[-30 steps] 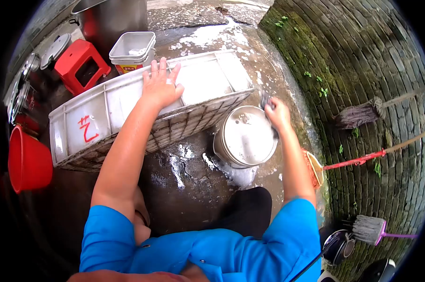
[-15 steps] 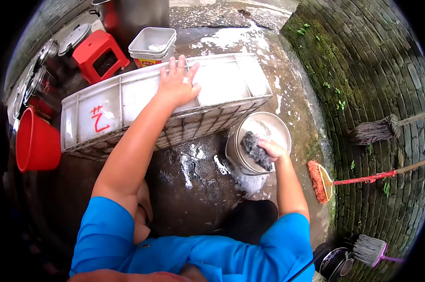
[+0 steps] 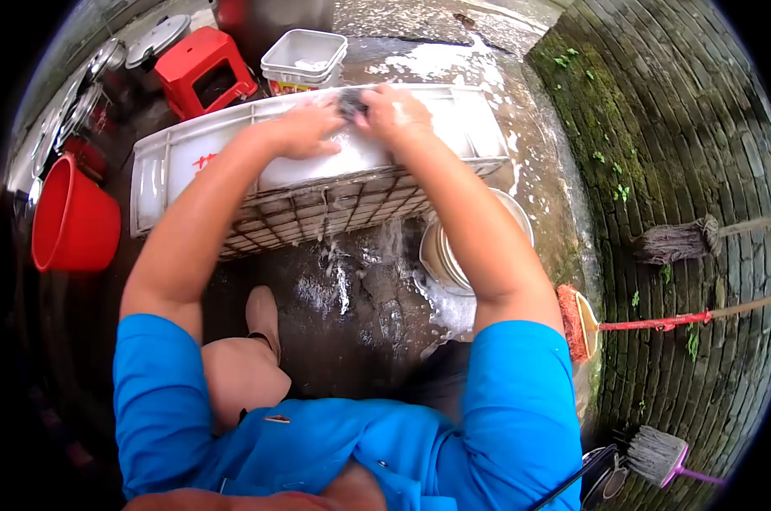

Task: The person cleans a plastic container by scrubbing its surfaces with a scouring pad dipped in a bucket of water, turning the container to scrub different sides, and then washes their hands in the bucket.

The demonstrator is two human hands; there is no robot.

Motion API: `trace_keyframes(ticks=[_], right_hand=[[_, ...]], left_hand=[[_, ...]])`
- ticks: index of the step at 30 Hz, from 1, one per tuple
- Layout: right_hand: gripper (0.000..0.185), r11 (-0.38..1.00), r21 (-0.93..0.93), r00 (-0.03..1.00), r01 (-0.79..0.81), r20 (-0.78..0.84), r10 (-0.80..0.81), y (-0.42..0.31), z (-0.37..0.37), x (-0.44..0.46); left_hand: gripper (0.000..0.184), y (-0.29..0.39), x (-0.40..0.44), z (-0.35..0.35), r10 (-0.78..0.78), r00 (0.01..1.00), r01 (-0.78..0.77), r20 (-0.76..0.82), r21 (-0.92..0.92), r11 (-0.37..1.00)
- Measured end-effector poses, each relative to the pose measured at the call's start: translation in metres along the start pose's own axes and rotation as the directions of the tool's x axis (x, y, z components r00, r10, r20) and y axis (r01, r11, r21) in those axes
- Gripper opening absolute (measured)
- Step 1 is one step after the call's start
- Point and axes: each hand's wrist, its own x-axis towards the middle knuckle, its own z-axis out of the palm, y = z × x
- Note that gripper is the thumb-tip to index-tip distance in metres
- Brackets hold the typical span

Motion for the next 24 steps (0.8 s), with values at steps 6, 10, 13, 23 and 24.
trace_keyframes(ticks=[6,10,13,23,24], right_hand=[[0.026,0.926,-0.226,0.951,-0.303,-0.015,0.307,0.090,-0.018,-0.029],[0.038,0.935,0.045,0.868,-0.352,0.390,0.308,0.079,-0.043,-0.005],[0.034,0.928,0.372,0.944,-0.026,0.314,-0.099,0.000,-0.051,-0.011],[0.018,0.871,-0.001,0.851,0.491,0.216,-0.479,-0.061,-0.039,-0.064],[0.018,0.862,-0.059,0.857,0.503,0.168,-0.488,-0.029,-0.032,-0.071]], left_hand=[[0.066,-0.043,-0.147,0.041,-0.169,0.969,0.156,-0.180,-0.082,0.984],[0.068,-0.033,-0.171,0.069,-0.392,0.861,0.375,-0.323,-0.118,0.920],[0.067,-0.038,-0.162,0.084,-0.312,0.768,0.309,-0.559,-0.103,0.946],[0.068,-0.041,-0.165,0.082,-0.369,0.839,0.321,-0.400,-0.184,0.929],[0.068,-0.040,-0.165,0.081,-0.367,0.839,0.320,-0.402,-0.182,0.930]])
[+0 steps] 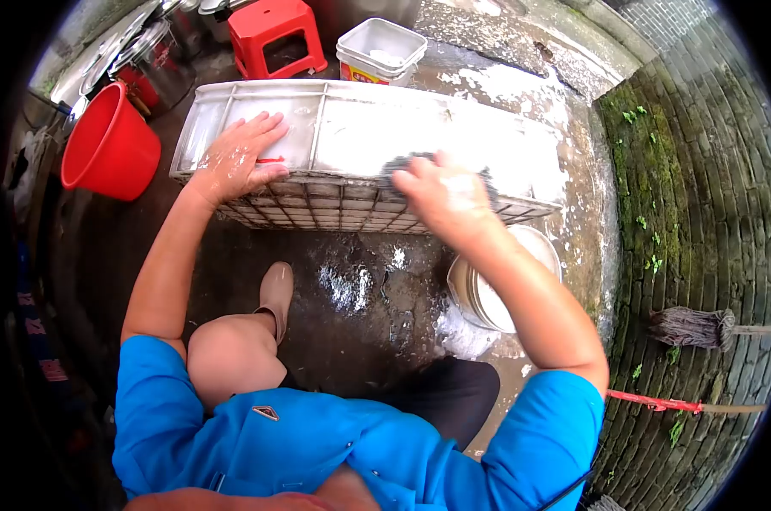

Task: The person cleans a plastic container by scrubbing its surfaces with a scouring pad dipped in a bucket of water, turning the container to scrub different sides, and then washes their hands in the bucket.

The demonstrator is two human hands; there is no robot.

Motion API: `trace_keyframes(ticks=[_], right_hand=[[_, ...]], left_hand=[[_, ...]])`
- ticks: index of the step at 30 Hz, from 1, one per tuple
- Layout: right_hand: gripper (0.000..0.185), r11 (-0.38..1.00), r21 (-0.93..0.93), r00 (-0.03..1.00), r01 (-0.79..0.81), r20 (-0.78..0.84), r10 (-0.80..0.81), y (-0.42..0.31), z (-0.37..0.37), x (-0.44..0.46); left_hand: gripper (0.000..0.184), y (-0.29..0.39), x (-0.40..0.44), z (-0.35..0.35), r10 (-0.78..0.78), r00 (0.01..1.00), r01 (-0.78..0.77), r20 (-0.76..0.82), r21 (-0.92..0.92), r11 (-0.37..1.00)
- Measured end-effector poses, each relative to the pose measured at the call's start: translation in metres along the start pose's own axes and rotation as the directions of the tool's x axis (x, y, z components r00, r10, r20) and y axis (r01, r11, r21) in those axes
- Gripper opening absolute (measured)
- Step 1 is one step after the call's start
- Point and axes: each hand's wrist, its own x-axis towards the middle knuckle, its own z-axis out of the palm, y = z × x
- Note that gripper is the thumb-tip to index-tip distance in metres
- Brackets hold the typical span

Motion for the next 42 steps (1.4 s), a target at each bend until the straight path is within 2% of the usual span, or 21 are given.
trace_keyframes(ticks=[1,2,5,9,12,14,16,18,20,22,23,25,27,29,31,33,35,37,38,39,42], right_hand=[[0.019,0.992,-0.088,0.989,-0.090,0.112,0.100,0.013,-0.005,-0.016],[0.020,0.996,-0.087,1.000,0.025,-0.008,-0.025,0.035,0.003,-0.033],[0.028,0.991,-0.131,1.000,0.010,-0.017,-0.012,0.053,0.010,-0.040],[0.039,0.998,0.044,0.973,-0.040,-0.225,0.049,0.092,0.006,-0.079],[0.038,0.972,0.143,0.807,-0.187,-0.542,0.235,0.112,0.020,-0.144],[0.033,0.917,0.307,0.711,-0.256,-0.582,0.394,0.114,0.056,-0.197],[0.029,0.610,0.662,0.583,-0.435,-0.310,0.751,0.115,0.131,-0.247],[0.026,0.479,0.457,0.577,-0.749,0.096,0.811,0.101,0.153,-0.251],[0.027,0.348,0.219,0.405,-0.912,0.332,0.852,0.094,0.214,-0.259],[0.027,0.506,-0.044,0.471,-0.861,0.304,0.828,0.100,0.327,-0.296],[0.027,0.491,-0.040,0.457,-0.870,0.304,0.836,0.096,0.329,-0.298],[0.029,0.223,0.257,0.340,-0.940,0.735,0.587,0.083,0.314,-0.286],[0.030,0.020,0.339,0.320,-0.941,0.865,0.387,0.084,0.282,-0.271],[0.034,-0.308,0.608,0.485,-0.731,0.782,0.393,0.085,0.217,-0.252],[0.034,-0.453,0.795,0.636,-0.403,0.599,0.486,0.083,0.133,-0.229],[0.030,-0.265,0.938,0.732,-0.223,0.341,0.590,0.096,0.060,-0.201],[0.033,0.160,0.943,0.688,-0.293,0.092,0.719,0.106,0.012,-0.160],[0.028,0.294,0.864,0.691,-0.409,0.082,0.719,0.096,-0.034,-0.103],[0.031,0.592,0.650,0.739,-0.477,-0.068,0.670,0.102,-0.029,-0.077],[0.032,0.770,0.436,0.790,-0.466,-0.187,0.584,0.111,-0.009,-0.055],[0.026,0.718,-0.106,0.725,-0.688,-0.054,0.686,0.153,0.024,-0.041]], left_hand=[[0.069,0.002,0.000,-0.002,-0.004,1.000,0.004,-0.001,-0.005,1.000],[0.070,0.005,0.002,-0.005,-0.007,1.000,0.007,-0.008,-0.008,1.000],[0.070,0.016,0.008,-0.002,0.043,0.999,-0.042,-0.019,0.035,0.998],[0.072,0.032,0.017,-0.007,0.005,0.999,-0.005,0.042,0.008,1.000],[0.071,0.029,0.017,0.000,0.030,0.999,-0.029,-0.030,0.037,0.999],[0.070,0.030,0.019,0.000,0.049,0.998,-0.049,-0.050,0.013,0.999],[0.070,0.036,0.021,-0.010,0.042,0.999,-0.042,0.004,-0.004,0.999],[0.069,0.043,0.026,-0.005,0.024,1.000,-0.025,-0.012,-0.113,0.993],[0.068,0.065,0.041,-0.002,0.064,0.995,-0.065,-0.076,-0.012,0.998],[0.069,0.094,0.070,0.009,0.174,0.982,-0.173,-0.069,0.025,0.985],[0.068,0.116,0.088,0.013,0.249,0.968,-0.249,-0.024,0.002,0.969],[0.067,0.159,0.122,0.022,0.355,0.935,-0.354,0.004,-0.054,0.934],[0.067,0.199,0.155,0.027,0.398,0.917,-0.399,-0.025,-0.080,0.914],[0.067,0.231,0.180,0.031,0.359,0.929,-0.348,0.093,-0.119,0.930],[0.068,0.251,0.190,0.039,0.327,0.931,-0.313,0.163,-0.106,0.944],[0.070,0.261,0.193,0.045,0.277,0.935,-0.280,0.220,-0.016,0.960],[0.071,0.260,0.190,0.055,0.284,0.940,-0.284,0.191,-0.028,0.958],[0.075,0.262,0.192,0.046,0.252,0.942,-0.256,0.221,-0.013,0.967],[0.076,0.263,0.197,0.034,0.240,0.891,-0.273,0.386,0.031,0.961],[0.075,0.262,0.198,0.037,0.238,0.909,-0.264,0.341,0.032,0.964],[0.071,0.257,0.193,0.056,0.285,0.952,-0.280,0.115,-0.063,0.958]])
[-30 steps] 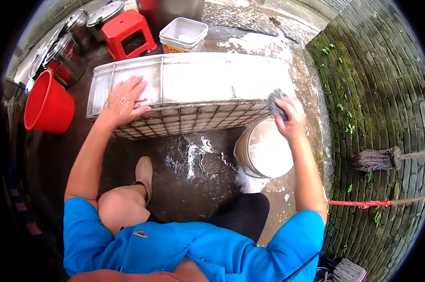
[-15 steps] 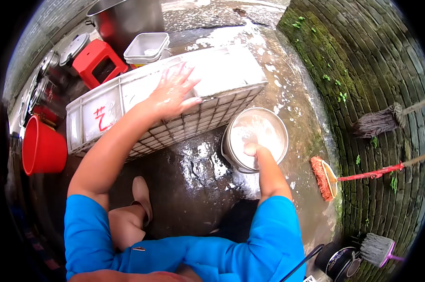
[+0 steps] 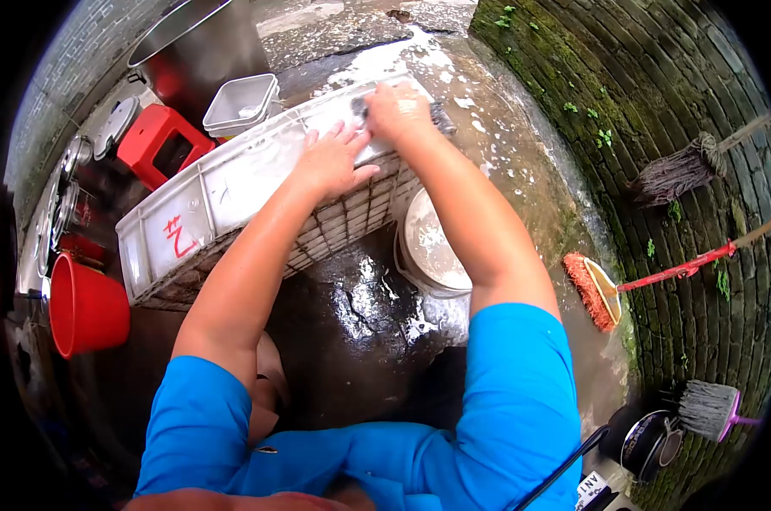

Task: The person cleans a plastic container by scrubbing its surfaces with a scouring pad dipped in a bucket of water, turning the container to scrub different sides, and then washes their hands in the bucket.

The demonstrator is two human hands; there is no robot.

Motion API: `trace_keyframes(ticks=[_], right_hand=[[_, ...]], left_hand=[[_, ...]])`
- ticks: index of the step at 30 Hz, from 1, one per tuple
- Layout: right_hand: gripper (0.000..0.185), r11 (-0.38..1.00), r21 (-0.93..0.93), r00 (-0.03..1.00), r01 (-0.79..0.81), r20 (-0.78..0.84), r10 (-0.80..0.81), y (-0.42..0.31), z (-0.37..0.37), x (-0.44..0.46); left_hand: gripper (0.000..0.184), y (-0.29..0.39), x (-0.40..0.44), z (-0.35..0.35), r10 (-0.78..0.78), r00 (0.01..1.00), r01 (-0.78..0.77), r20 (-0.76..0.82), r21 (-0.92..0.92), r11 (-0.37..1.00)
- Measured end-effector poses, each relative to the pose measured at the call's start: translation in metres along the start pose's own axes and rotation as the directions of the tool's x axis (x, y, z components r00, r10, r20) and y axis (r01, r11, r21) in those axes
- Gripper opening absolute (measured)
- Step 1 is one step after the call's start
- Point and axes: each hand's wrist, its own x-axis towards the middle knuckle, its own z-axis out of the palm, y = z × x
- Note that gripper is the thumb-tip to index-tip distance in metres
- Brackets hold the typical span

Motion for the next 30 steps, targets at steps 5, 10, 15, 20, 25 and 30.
trace_keyframes(ticks=[5,10,15,20,25,30], right_hand=[[0.036,0.905,0.082,0.902,-0.418,0.157,0.402,0.042,-0.003,0.001],[0.035,0.812,0.356,0.840,-0.463,-0.115,0.530,0.077,0.014,-0.075],[0.035,0.631,0.495,0.738,-0.597,0.030,0.674,0.100,0.135,-0.185],[0.044,0.901,0.024,0.738,-0.433,0.583,0.339,0.066,0.216,-0.241],[0.040,0.711,0.401,0.395,-0.577,0.900,-0.186,0.078,0.206,-0.217],[0.030,0.257,0.848,0.817,-0.464,0.522,-0.247,0.113,0.046,-0.195]], left_hand=[[0.066,0.000,-0.003,-0.005,0.010,0.999,-0.010,0.033,-0.018,1.000],[0.064,0.002,-0.004,-0.005,0.012,1.000,-0.012,0.018,-0.030,0.999],[0.065,0.001,-0.004,-0.004,0.031,0.999,-0.031,0.017,-0.023,0.999],[0.052,0.000,-0.009,-0.004,0.080,0.995,-0.082,0.058,0.034,0.996],[0.046,-0.020,-0.039,-0.010,0.107,0.991,-0.109,0.085,0.014,0.994],[0.045,-0.064,-0.111,-0.026,0.136,0.984,-0.140,0.112,0.023,0.990]])
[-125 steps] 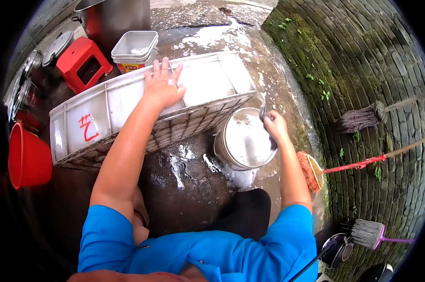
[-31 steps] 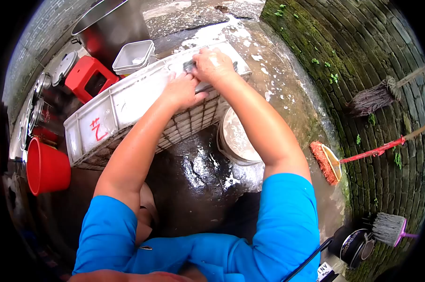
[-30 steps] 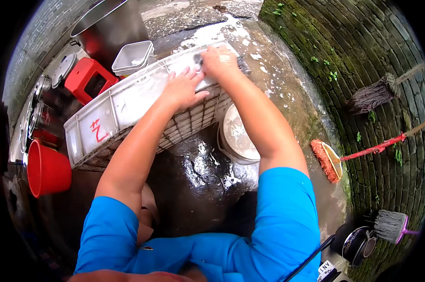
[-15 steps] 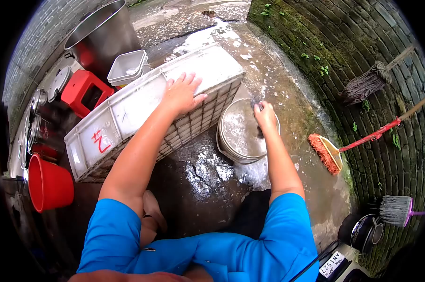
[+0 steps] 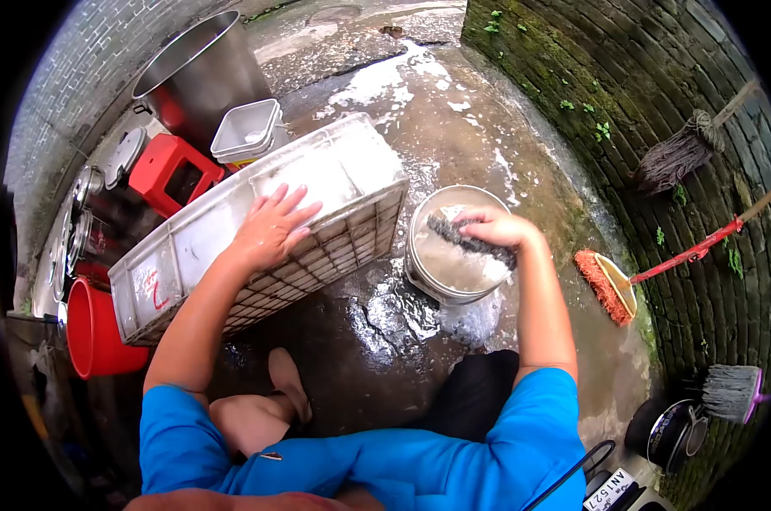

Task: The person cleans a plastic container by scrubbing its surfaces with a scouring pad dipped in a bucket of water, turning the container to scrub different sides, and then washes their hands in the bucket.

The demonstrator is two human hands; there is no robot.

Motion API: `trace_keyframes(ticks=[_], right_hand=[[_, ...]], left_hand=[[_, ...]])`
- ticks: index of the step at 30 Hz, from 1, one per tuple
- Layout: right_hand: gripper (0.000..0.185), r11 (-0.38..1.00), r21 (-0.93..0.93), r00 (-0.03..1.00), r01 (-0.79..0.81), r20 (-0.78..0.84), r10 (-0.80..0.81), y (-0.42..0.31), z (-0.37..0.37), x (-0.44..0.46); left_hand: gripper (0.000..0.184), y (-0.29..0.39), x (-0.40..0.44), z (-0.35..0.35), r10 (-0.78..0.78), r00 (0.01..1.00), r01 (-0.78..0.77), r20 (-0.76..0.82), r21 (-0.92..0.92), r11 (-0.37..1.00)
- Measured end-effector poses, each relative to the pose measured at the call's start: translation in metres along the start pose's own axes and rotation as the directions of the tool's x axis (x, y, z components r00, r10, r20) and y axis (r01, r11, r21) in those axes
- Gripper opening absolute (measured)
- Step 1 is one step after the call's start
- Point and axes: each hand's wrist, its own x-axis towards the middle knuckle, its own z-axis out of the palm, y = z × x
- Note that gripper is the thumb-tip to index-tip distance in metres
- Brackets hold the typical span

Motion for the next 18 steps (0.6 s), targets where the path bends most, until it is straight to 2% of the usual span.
trace_keyframes(ticks=[2,3,4,6,7,8,10,12,13,14,16,17,18], right_hand=[[0.025,0.979,0.166,0.992,0.116,-0.069,-0.106,-0.068,-0.008,-0.016],[0.026,0.956,-0.056,0.950,0.289,-0.102,-0.294,-0.097,-0.011,-0.010],[0.027,0.857,-0.279,0.877,0.432,-0.091,-0.472,-0.126,-0.010,0.000],[0.032,0.820,-0.505,0.884,0.268,-0.210,-0.418,-0.185,0.016,0.024],[0.031,0.747,-0.592,0.850,0.301,-0.189,-0.492,-0.199,0.029,0.048],[0.030,0.662,-0.675,0.810,0.326,-0.162,-0.564,-0.211,0.040,0.071],[0.040,0.614,-0.756,0.808,0.225,-0.207,-0.552,-0.210,0.060,0.124],[0.038,0.579,-0.813,0.740,-0.053,-0.421,-0.524,-0.178,0.082,0.164],[0.035,0.677,-0.721,0.744,-0.147,-0.532,-0.405,-0.172,0.081,0.174],[0.035,0.684,-0.713,0.748,-0.151,-0.535,-0.392,-0.165,0.075,0.181],[0.034,0.715,-0.669,0.758,-0.204,-0.570,-0.317,-0.169,0.067,0.178],[0.034,0.723,-0.653,0.749,-0.225,-0.590,-0.301,-0.169,0.063,0.171],[0.035,0.785,-0.584,0.682,-0.206,-0.661,-0.314,-0.154,0.056,0.166]], left_hand=[[0.043,-0.009,-0.023,-0.008,0.025,1.000,-0.024,0.019,-0.045,0.999],[0.038,-0.015,-0.023,-0.015,0.051,0.999,-0.048,0.018,-0.140,0.989],[0.038,-0.018,-0.012,-0.019,0.052,0.998,-0.049,0.024,-0.140,0.989],[0.036,-0.016,0.023,-0.028,-0.154,0.987,0.136,-0.046,-0.266,0.954],[0.035,-0.015,0.046,-0.024,-0.140,0.957,0.098,-0.253,-0.169,0.981],[0.034,-0.014,0.074,-0.014,-0.097,0.887,0.077,-0.451,-0.062,0.995],[0.034,-0.012,0.130,0.001,-0.283,0.870,0.270,-0.405,-0.091,0.959],[0.036,0.009,0.138,-0.005,-0.448,0.889,0.442,-0.096,-0.085,0.893],[0.040,0.009,0.142,0.002,-0.493,0.842,0.475,-0.219,-0.131,0.870],[0.040,0.007,0.142,0.010,-0.490,0.847,0.473,-0.206,-0.127,0.872],[0.043,0.005,0.137,0.013,-0.432,0.852,0.409,-0.296,-0.141,0.902],[0.059,0.005,0.138,0.015,-0.401,0.836,0.380,-0.375,-0.131,0.916],[0.059,0.009,0.138,0.004,-0.384,0.842,0.364,-0.378,-0.127,0.923]])
